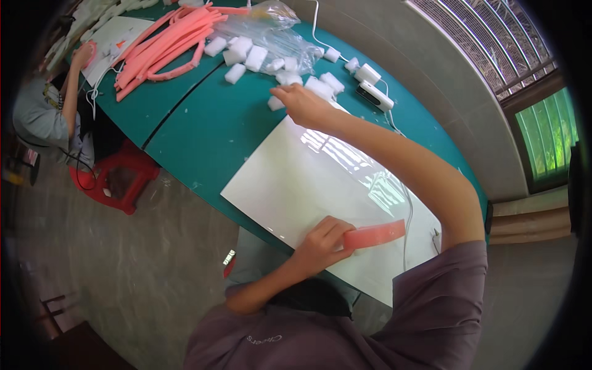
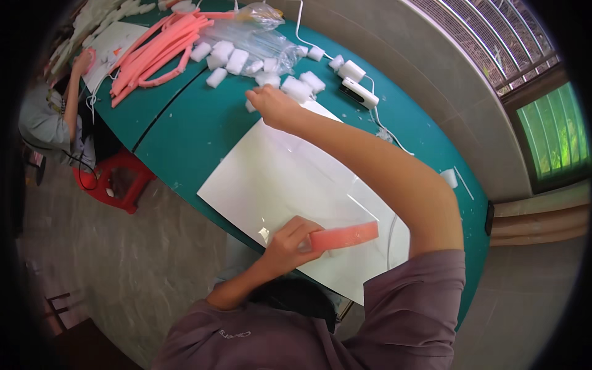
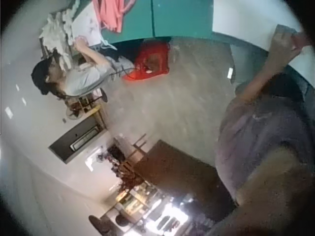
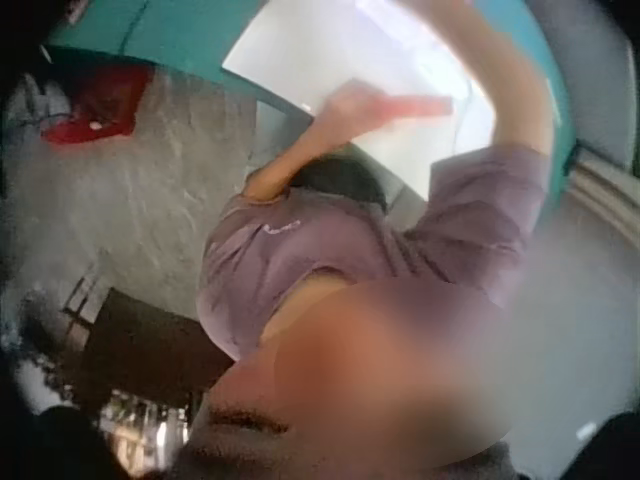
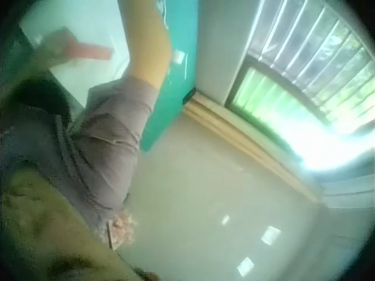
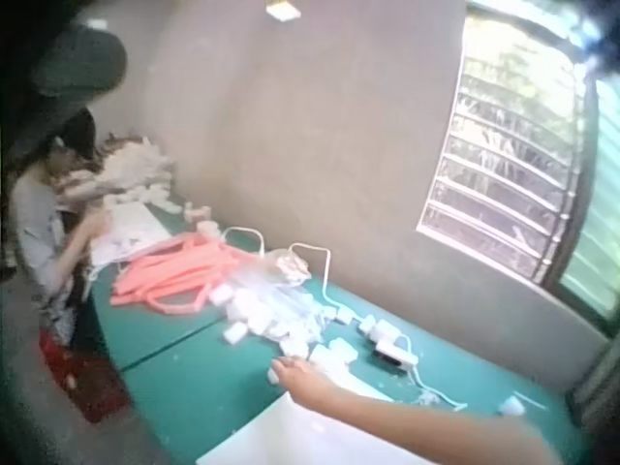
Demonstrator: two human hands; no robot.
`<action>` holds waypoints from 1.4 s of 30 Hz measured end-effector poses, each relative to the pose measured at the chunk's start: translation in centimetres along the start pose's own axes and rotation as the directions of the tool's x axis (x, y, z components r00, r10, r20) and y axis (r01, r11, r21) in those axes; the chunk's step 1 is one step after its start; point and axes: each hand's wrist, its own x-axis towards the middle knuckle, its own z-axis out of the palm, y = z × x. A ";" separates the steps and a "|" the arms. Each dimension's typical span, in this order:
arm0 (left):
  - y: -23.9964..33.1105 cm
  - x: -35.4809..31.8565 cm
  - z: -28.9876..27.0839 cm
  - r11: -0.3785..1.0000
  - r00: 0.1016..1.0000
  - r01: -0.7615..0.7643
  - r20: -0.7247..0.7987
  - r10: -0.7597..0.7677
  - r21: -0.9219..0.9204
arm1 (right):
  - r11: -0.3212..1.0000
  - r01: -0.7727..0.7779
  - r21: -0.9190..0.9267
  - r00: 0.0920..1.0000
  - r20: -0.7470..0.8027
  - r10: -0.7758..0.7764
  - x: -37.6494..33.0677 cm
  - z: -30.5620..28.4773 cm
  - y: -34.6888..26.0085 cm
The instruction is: The person applies hot glue to a pink foam piece using a glue gun and attaches a white foam block to it. They then apply more glue to the pink foam piece using the glue gun and attach another white foam piece onto it by hand.
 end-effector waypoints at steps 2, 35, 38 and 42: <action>-0.1 0.0 -0.1 1.000 1.000 0.009 0.012 -0.009 -0.030 | 1.000 -0.031 -0.003 0.996 0.081 0.031 1.1 0.1 0.1; 0.1 0.0 0.8 0.980 0.997 -0.067 -0.025 0.073 0.190 | 0.779 -0.592 0.208 0.450 -0.716 0.533 -24.7 -7.3 -17.2; 0.2 0.2 0.8 0.978 0.996 -0.078 -0.028 0.085 0.195 | 0.785 -0.578 0.222 0.470 -0.696 0.543 -24.6 -7.1 -17.0; 0.2 0.2 0.8 0.978 0.996 -0.079 -0.022 0.085 0.194 | 0.806 -0.554 0.209 0.490 -0.700 0.519 -24.7 -6.9 -16.8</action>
